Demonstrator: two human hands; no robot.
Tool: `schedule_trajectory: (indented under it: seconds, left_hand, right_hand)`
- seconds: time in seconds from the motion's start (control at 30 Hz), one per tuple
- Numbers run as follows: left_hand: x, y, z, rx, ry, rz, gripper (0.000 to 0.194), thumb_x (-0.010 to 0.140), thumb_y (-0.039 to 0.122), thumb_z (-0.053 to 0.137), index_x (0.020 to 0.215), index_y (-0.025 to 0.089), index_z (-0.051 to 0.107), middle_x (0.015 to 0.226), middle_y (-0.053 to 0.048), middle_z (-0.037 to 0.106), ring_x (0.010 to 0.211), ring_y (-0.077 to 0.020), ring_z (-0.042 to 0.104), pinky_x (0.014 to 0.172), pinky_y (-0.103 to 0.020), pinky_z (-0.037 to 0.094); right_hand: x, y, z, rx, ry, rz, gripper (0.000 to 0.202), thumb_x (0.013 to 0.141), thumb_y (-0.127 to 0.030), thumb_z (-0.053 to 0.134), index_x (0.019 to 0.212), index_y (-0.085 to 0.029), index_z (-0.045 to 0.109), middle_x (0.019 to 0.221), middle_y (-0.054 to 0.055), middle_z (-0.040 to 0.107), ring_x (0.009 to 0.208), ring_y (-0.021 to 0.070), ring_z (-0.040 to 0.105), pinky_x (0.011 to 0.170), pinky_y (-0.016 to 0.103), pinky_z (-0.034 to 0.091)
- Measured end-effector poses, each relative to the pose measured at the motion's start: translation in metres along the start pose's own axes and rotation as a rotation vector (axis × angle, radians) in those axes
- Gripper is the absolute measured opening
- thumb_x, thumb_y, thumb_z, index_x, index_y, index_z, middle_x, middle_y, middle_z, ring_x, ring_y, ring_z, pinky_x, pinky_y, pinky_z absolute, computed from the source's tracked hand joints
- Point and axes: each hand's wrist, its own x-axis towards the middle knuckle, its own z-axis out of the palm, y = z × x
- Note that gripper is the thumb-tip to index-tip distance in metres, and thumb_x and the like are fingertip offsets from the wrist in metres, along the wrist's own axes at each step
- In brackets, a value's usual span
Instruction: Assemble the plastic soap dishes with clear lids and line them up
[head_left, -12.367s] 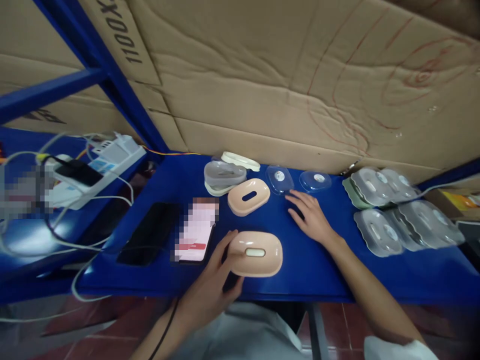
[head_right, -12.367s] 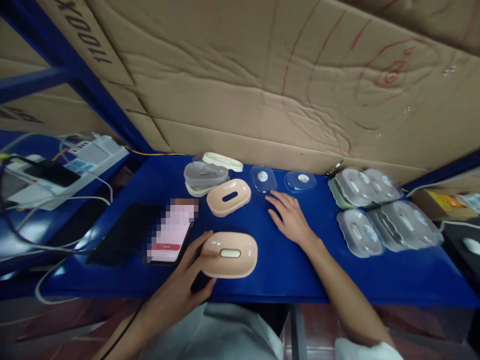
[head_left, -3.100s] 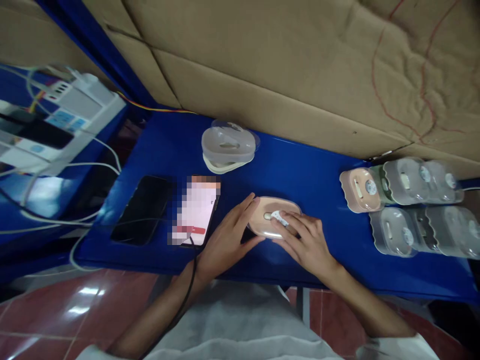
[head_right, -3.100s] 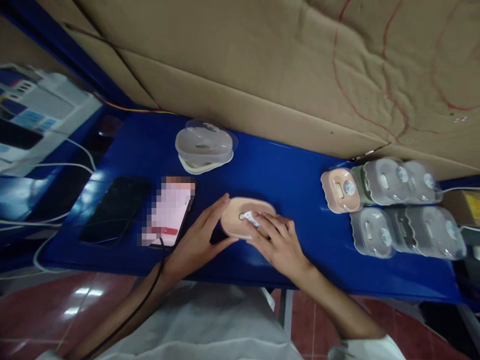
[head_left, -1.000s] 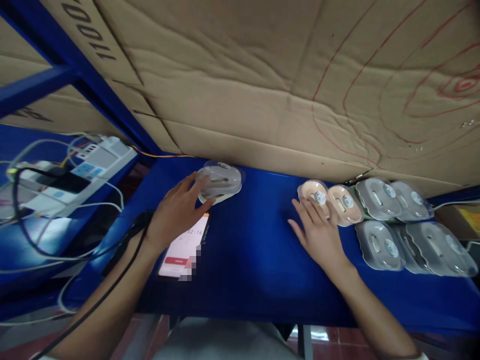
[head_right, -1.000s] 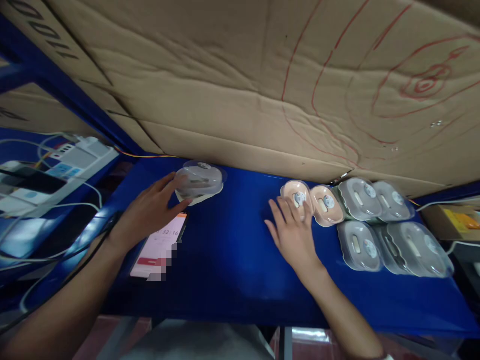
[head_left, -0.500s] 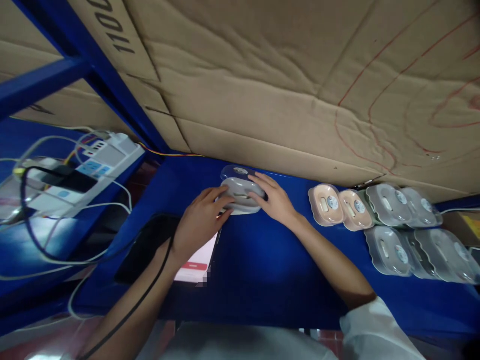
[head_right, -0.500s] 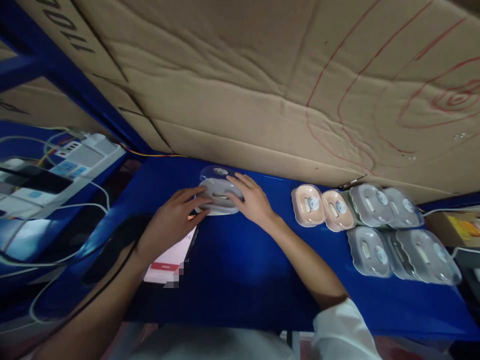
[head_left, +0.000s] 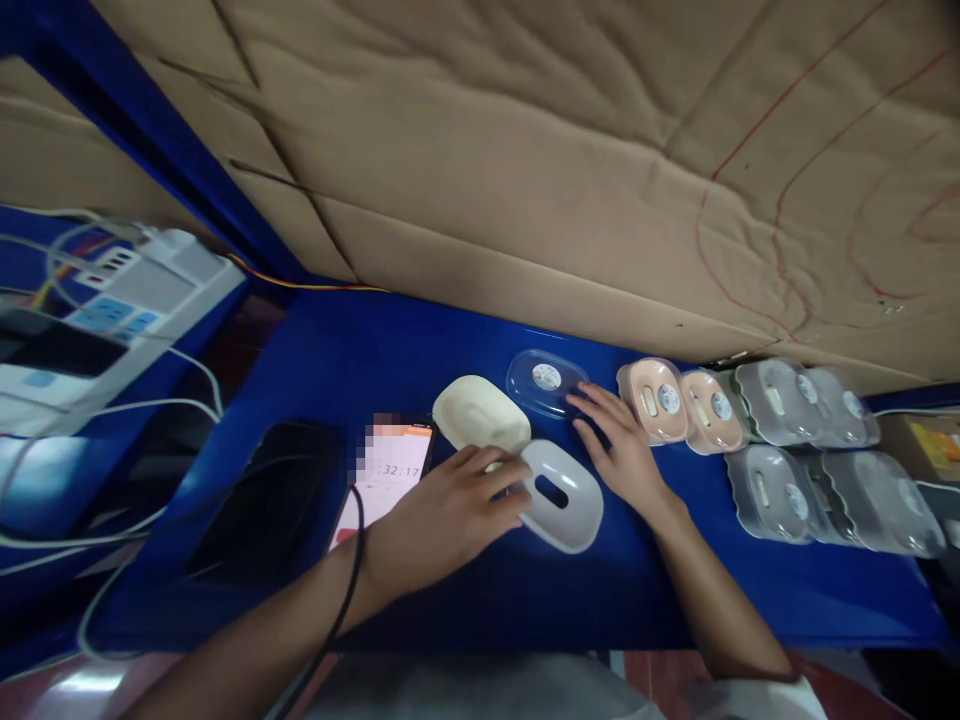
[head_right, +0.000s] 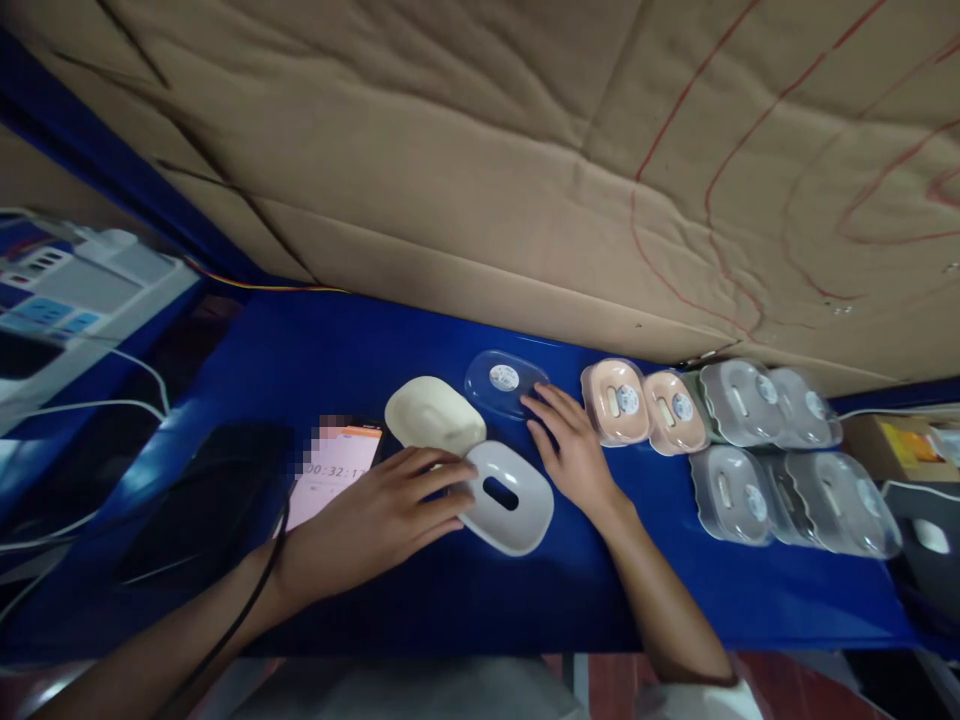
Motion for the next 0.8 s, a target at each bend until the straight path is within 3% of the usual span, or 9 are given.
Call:
schedule_trajectory:
  seconds: [0.27,0.37,0.5,0.63,0.8]
  left_hand:
    - [-0.001,0.01,0.017,0.009,-0.08,0.095,0.021,0.104,0.018,0.063,0.124,0.02,0.067,0.144,-0.008,0.065,0.123,-0.0265,0.066,0.102,-0.042,0.057]
    - [-0.002,0.006,0.012,0.016,-0.055,0.086,0.033,0.102,0.013,0.061,0.133,0.021,0.065,0.15,-0.011,0.062,0.125,-0.0265,0.067,0.104,-0.042,0.057]
    - [-0.007,-0.009,-0.005,0.106,-0.036,-0.07,0.047,0.094,0.001,0.057,0.135,0.021,0.066,0.143,-0.012,0.068,0.133,-0.0315,0.064,0.111,-0.05,0.052]
    - [-0.014,-0.022,-0.006,0.158,-0.008,-0.199,0.037,0.094,0.005,0.055,0.123,0.02,0.073,0.137,-0.015,0.07,0.132,-0.0351,0.064,0.119,-0.062,0.042]
    - [-0.01,-0.023,0.008,0.17,-0.033,-0.212,0.026,0.1,0.012,0.057,0.117,0.019,0.075,0.129,-0.014,0.073,0.123,-0.0337,0.068,0.113,-0.058,0.046]
  right_hand:
    - [-0.006,-0.005,-0.007,-0.032,-0.065,-0.12,0.032,0.107,-0.021,0.058,0.136,-0.027,0.07,0.136,0.007,0.074,0.13,0.0253,0.067,0.11,0.049,0.056]
    - [-0.01,-0.009,-0.011,-0.109,-0.094,-0.198,0.029,0.107,-0.019,0.058,0.132,-0.024,0.072,0.135,0.008,0.075,0.127,0.0268,0.068,0.106,0.049,0.057]
    - [-0.026,-0.018,-0.033,-0.118,-0.135,-0.23,0.033,0.104,-0.017,0.062,0.136,-0.023,0.07,0.13,0.008,0.077,0.123,0.0261,0.071,0.104,0.047,0.057]
    - [-0.04,-0.021,-0.044,-0.081,-0.139,-0.161,0.03,0.104,-0.022,0.063,0.132,-0.027,0.073,0.118,0.005,0.081,0.111,0.0248,0.075,0.097,0.045,0.059]
    - [-0.042,-0.017,-0.031,-0.021,0.003,-0.1,0.024,0.105,-0.02,0.061,0.123,-0.026,0.075,0.101,0.005,0.081,0.094,0.0226,0.076,0.087,0.042,0.059]
